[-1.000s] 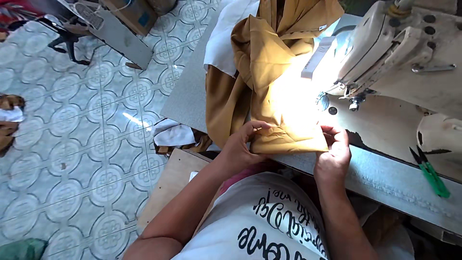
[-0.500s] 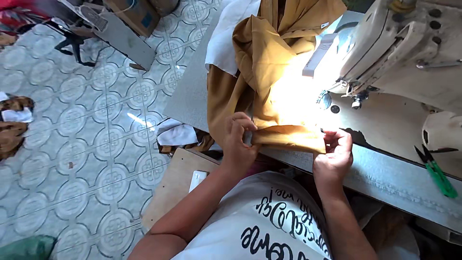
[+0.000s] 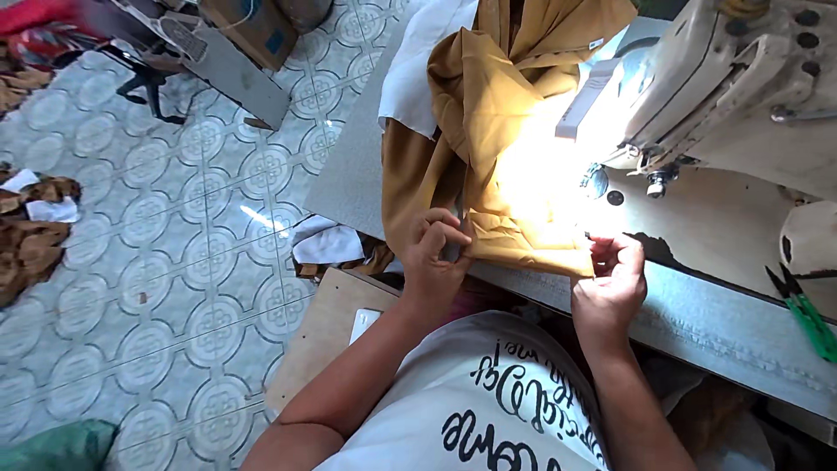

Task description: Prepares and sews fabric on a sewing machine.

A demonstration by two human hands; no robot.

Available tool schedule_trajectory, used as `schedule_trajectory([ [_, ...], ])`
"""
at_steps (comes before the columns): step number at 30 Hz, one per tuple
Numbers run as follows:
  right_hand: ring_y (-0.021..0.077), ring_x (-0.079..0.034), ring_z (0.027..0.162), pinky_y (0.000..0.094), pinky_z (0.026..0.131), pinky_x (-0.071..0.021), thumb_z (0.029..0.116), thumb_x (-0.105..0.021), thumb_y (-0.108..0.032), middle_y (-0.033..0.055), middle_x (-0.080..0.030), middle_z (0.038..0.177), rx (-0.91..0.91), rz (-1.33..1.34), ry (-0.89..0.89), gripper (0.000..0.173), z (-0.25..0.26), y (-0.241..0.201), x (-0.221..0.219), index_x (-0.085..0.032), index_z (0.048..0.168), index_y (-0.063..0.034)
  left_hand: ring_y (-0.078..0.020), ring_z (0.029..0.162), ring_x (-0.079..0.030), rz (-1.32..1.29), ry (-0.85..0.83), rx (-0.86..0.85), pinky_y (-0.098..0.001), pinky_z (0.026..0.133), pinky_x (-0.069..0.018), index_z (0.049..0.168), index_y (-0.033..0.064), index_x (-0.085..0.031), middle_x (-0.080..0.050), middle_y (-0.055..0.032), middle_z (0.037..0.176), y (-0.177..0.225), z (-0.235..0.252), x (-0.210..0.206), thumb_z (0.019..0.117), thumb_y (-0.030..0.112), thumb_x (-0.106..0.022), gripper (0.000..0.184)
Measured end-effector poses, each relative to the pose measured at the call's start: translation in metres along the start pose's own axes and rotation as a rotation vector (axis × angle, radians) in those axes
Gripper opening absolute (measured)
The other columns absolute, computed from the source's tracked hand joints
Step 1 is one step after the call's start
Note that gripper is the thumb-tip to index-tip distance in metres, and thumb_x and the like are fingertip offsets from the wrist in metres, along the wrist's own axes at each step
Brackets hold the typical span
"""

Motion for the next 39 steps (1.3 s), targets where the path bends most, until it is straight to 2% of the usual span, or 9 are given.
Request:
schedule_trajectory([
  [5,0.0055,-0.065,0.09,0.0194,0.08,-0.0563,0.0822,-0.068,0.008,0.0087,-0.063,0.102,0.011,0.021,0.012,0.033,-0.002,0.002,-0.002,-0.057,0.112,0.0019,-0.0094,0.091,-0.063,-0.073,-0.075,-0.044,-0.0185,0.078,-0.0549,0.075,0.0054,-0.049,-0.06,-0.0075,0.092,0.001,-0.005,-0.005,0.076,-0.009,-0.072,0.027],
  [8,0.0054,-0.065,0.089,0.0193,0.079,-0.0562,0.0814,-0.069,0.009,0.0076,-0.064,0.1,0.017,0.027,0.031,0.032,-0.002,0.003,0.0,-0.058,0.111,0.0012,-0.0137,0.113,-0.058,-0.08,-0.146,-0.089,-0.0265,0.095,-0.0515,0.08,0.0099,-0.051,-0.059,-0.007,0.112,0.0,-0.009,-0.006,0.0844,-0.004,-0.067,0.021],
  [12,0.0056,-0.066,0.088,0.0202,0.079,-0.0568,0.0832,-0.065,0.01,0.0068,-0.065,0.099,0.038,0.03,0.047,0.027,0.0,0.003,0.002,-0.059,0.108,0.0009,-0.0204,0.141,-0.04,-0.155,-0.352,-0.282,-0.0492,0.122,-0.0274,0.092,0.0251,-0.07,-0.06,0.002,0.129,0.007,-0.012,-0.006,0.0995,0.015,-0.064,0.014],
  [15,0.0061,-0.066,0.085,0.0202,0.077,-0.0567,0.0823,-0.065,0.012,0.0066,-0.066,0.095,0.051,0.03,0.085,0.023,0.003,0.001,0.004,-0.061,0.102,0.0008,-0.0189,0.14,-0.046,-0.085,-0.47,-0.347,-0.0659,0.123,-0.008,0.093,0.0249,-0.073,-0.067,0.0035,0.122,0.011,-0.008,-0.006,0.1001,0.015,-0.063,0.016],
  [19,0.0057,-0.065,0.082,0.0201,0.074,-0.0566,0.0826,-0.07,0.009,0.0049,-0.064,0.09,0.057,0.013,0.103,0.02,0.008,0.003,0.01,-0.061,0.096,-0.0017,-0.0161,0.123,-0.059,0.13,-0.512,-0.412,-0.0546,0.119,-0.0282,0.096,0.0205,-0.076,-0.073,0.0049,0.108,0.03,0.002,-0.003,0.0974,0.021,-0.063,0.013],
  [23,0.0063,-0.066,0.084,0.0203,0.075,-0.0577,0.084,-0.075,0.003,0.0057,-0.065,0.092,0.054,0.004,0.085,0.019,0.009,0.003,0.017,-0.063,0.098,-0.0015,-0.017,0.1,-0.065,0.159,-0.64,-0.372,-0.0303,0.086,-0.0539,0.103,0.0181,-0.079,-0.073,-0.0003,0.106,0.048,0.009,-0.003,0.0999,0.018,-0.063,0.016],
  [30,0.0077,-0.065,0.085,0.0202,0.076,-0.056,0.0803,-0.077,0.003,0.0074,-0.066,0.094,0.052,-0.047,0.024,0.022,0.009,0.005,0.025,-0.065,0.098,-0.0011,-0.0288,0.1,-0.063,0.417,-0.787,-0.425,-0.0393,0.075,-0.0565,0.096,0.0112,-0.077,-0.065,-0.0107,0.108,0.068,0.026,-0.021,0.0898,-0.007,-0.062,0.025],
  [35,0.0203,-0.064,0.099,0.0354,0.089,-0.0512,0.0941,-0.074,-0.041,0.0064,-0.068,0.101,0.436,-0.248,-0.133,0.03,-0.025,-0.042,0.035,-0.067,0.105,-0.0141,-0.0264,0.089,-0.063,0.412,-0.71,-0.423,-0.0348,0.066,-0.0536,0.09,0.006,-0.075,-0.062,-0.0126,0.103,0.077,0.043,-0.024,0.089,-0.005,-0.064,0.016],
  [39,0.0312,-0.067,0.106,0.0492,0.092,-0.0485,0.0985,-0.061,-0.048,0.0087,-0.075,0.11,0.519,-0.599,-0.226,0.041,-0.035,-0.041,0.004,-0.075,0.115,-0.0129,-0.0303,0.094,-0.065,0.426,-0.733,-0.377,-0.0412,0.069,-0.0571,0.095,0.0062,-0.076,-0.064,-0.0144,0.111,0.083,0.059,-0.025,0.0875,-0.007,-0.063,0.02],
])
Point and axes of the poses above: each hand's wrist, its own z-axis towards the middle knuckle, its own x-axis out of the back of the hand, y = z × x, the point moved 3 cm from there along z, towards the middle knuckle
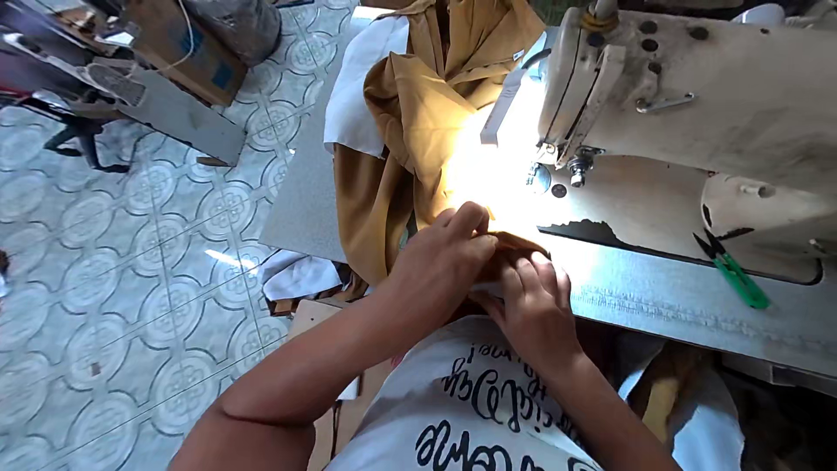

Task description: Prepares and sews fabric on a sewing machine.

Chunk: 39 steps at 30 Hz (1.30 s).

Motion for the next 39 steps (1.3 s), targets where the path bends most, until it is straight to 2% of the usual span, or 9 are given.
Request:
schedule_trajectory([
  [3,0.0274,-0.066,0.09,0.0499,0.089,-0.0474,0.1012,-0.062,-0.036,0.006,-0.069,0.087,0.033,-0.012,-0.025,0.025,-0.001,0.012,-0.003,-0.074,0.095,-0.0152,-0.0363,0.094,-0.067,0.088,-0.039,0.003,-0.0491,0.068,-0.0579,0.091,0.0032,-0.073,-0.064,-0.018,0.114,-0.018,0.01,0.022,0.0897,-0.003,-0.059,0.015],
  [5,0.0254,-0.064,0.097,0.0476,0.097,-0.0445,0.1029,-0.06,-0.038,0.0055,-0.067,0.094,0.109,0.104,0.059,0.028,-0.005,0.017,0.011,-0.067,0.086,-0.0163,-0.0374,0.09,-0.067,0.14,-0.075,-0.092,-0.0516,0.061,-0.0553,0.081,0.0039,-0.069,-0.064,-0.0187,0.111,-0.036,0.016,0.035,0.0887,0.011,-0.055,0.017],
  [8,0.0231,-0.054,0.125,0.044,0.113,-0.0363,0.1042,-0.056,-0.045,0.0055,-0.062,0.122,0.079,0.304,0.122,0.03,-0.008,0.032,0.028,-0.058,0.089,-0.019,-0.0363,0.108,-0.063,0.13,-0.093,-0.327,-0.0575,0.082,-0.0482,0.078,0.0104,-0.066,-0.067,-0.0141,0.112,-0.065,0.024,0.047,0.0971,0.041,-0.041,0.044],
  [11,0.0128,-0.059,0.117,0.0295,0.101,-0.0502,0.1043,-0.058,-0.042,0.0086,-0.063,0.118,-0.106,0.638,0.118,0.037,-0.008,0.046,0.028,-0.063,0.087,-0.0102,-0.0269,0.117,-0.062,-0.231,-0.061,-0.397,-0.0482,0.099,-0.0491,0.075,0.01,-0.068,-0.07,-0.0117,0.115,-0.084,0.03,0.037,0.096,0.061,-0.052,0.057],
  [17,0.0042,-0.065,0.097,0.0194,0.083,-0.0559,0.0988,-0.065,-0.024,0.0053,-0.068,0.101,-0.366,0.88,0.129,0.026,-0.016,0.055,0.013,-0.067,0.083,-0.0037,0.0033,0.08,-0.062,-0.704,-0.016,-0.165,-0.0129,0.07,-0.0508,0.088,0.0047,-0.072,-0.068,0.0023,0.086,-0.081,0.031,-0.016,0.0822,0.036,-0.083,0.034],
  [24,0.0033,-0.065,0.093,0.0176,0.08,-0.0568,0.0931,-0.066,-0.015,0.0059,-0.067,0.097,-0.457,0.879,0.137,0.019,-0.02,0.053,0.006,-0.068,0.08,-0.0014,0.0026,0.075,-0.066,-0.814,-0.051,0.04,-0.015,0.07,-0.0555,0.106,0.0077,-0.059,-0.069,0.0041,0.086,-0.061,0.029,-0.016,0.0823,0.014,-0.084,0.035],
  [29,0.015,-0.06,0.121,0.0331,0.1,-0.054,0.092,-0.076,-0.042,0.012,-0.062,0.129,-0.406,0.727,0.102,0.047,-0.01,0.048,0.033,-0.065,0.117,-0.0041,-0.0019,0.085,-0.071,-0.678,-0.038,-0.029,-0.0206,0.076,-0.0599,0.122,0.0071,-0.058,-0.074,0.0024,0.097,-0.042,0.029,-0.005,0.0826,0.018,-0.084,0.048],
  [32,0.01,-0.064,0.112,0.0288,0.094,-0.0562,0.0939,-0.073,-0.044,0.0066,-0.067,0.12,-0.321,0.682,0.057,0.052,0.016,0.036,0.052,-0.063,0.126,-0.0052,-0.0052,0.078,-0.07,-0.619,-0.096,-0.105,-0.0264,0.068,-0.0598,0.122,0.0094,-0.06,-0.074,0.0033,0.093,-0.017,0.031,-0.004,0.0831,0.02,-0.082,0.046],
  [39,0.0014,-0.07,0.082,0.0167,0.075,-0.0603,0.0915,-0.077,-0.026,-0.0001,-0.074,0.092,-0.395,0.745,0.017,0.026,0.02,0.032,0.068,-0.073,0.104,-0.0032,-0.0095,0.072,-0.071,-0.607,0.014,-0.172,-0.0298,0.064,-0.0596,0.116,0.0058,-0.063,-0.073,0.0,0.079,0.016,0.029,-0.004,0.0796,0.015,-0.082,0.042],
])
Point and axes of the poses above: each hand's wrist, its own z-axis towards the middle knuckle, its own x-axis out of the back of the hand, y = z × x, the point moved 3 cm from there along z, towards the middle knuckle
